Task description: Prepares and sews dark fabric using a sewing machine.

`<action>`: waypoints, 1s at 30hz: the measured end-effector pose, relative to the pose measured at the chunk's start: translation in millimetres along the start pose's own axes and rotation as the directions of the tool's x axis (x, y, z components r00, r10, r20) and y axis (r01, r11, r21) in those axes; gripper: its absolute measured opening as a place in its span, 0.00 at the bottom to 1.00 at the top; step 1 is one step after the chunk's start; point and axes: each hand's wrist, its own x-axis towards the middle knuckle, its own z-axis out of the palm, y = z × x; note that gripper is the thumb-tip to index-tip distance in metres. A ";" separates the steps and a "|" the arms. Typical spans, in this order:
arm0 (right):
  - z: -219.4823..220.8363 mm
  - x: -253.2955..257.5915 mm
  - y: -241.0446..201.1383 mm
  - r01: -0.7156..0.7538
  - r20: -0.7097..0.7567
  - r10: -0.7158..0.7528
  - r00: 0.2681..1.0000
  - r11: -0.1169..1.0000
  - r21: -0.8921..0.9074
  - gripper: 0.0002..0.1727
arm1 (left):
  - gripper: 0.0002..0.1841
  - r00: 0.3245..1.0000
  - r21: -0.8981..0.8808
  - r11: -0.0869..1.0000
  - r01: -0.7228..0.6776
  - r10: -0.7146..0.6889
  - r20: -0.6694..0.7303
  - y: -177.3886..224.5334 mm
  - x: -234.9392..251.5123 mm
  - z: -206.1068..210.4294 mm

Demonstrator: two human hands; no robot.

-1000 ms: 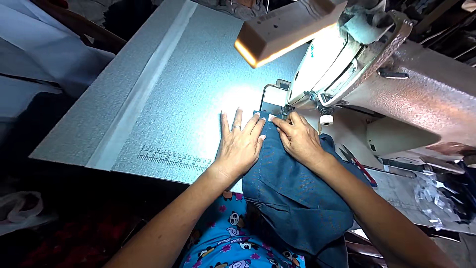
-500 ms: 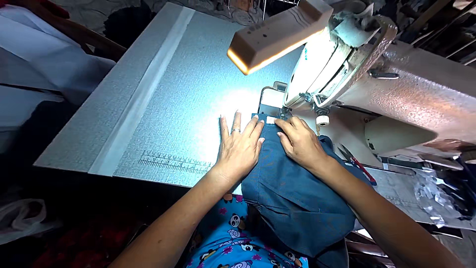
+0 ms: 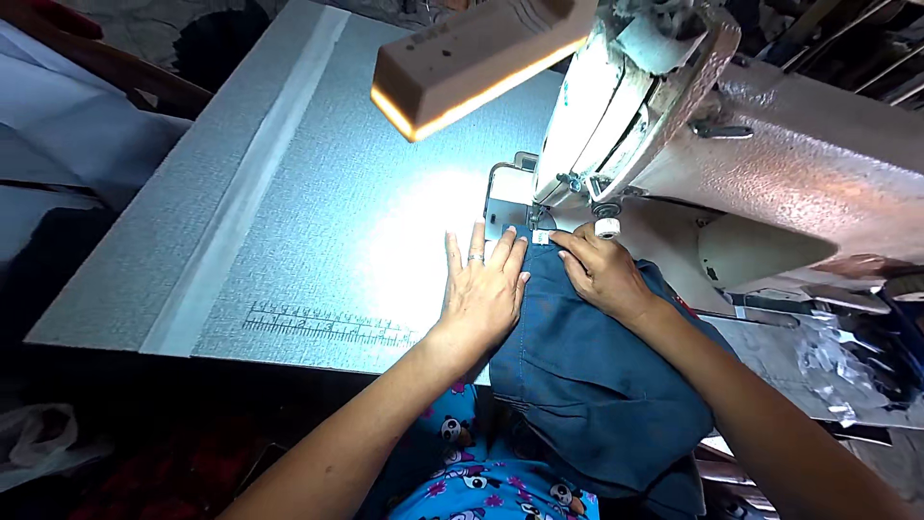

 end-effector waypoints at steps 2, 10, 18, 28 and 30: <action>1.3 1.5 1.8 0.003 -0.014 -0.003 1.000 1.000 0.011 0.18 | 0.27 1.000 0.000 1.000 0.002 -0.002 -0.002 -0.7 1.2 0.8; 3.9 2.5 6.4 0.005 -0.028 -0.004 1.000 1.000 0.019 0.17 | 0.27 0.998 0.002 0.999 0.037 -0.037 0.050 2.1 3.5 -1.5; 4.5 2.5 7.2 -0.001 -0.021 0.001 1.000 1.000 0.026 0.17 | 0.27 0.998 -0.004 0.999 0.049 -0.049 0.029 5.4 3.0 -1.0; -27.3 7.2 1.1 -0.063 0.189 0.039 0.981 0.991 0.120 0.18 | 0.33 0.998 -0.015 0.998 0.053 -0.052 0.031 3.4 3.2 -0.1; -46.4 -2.2 -0.7 -0.048 0.195 0.022 0.981 0.990 0.131 0.19 | 0.33 0.997 -0.023 0.998 0.059 -0.058 0.041 4.3 3.1 -0.7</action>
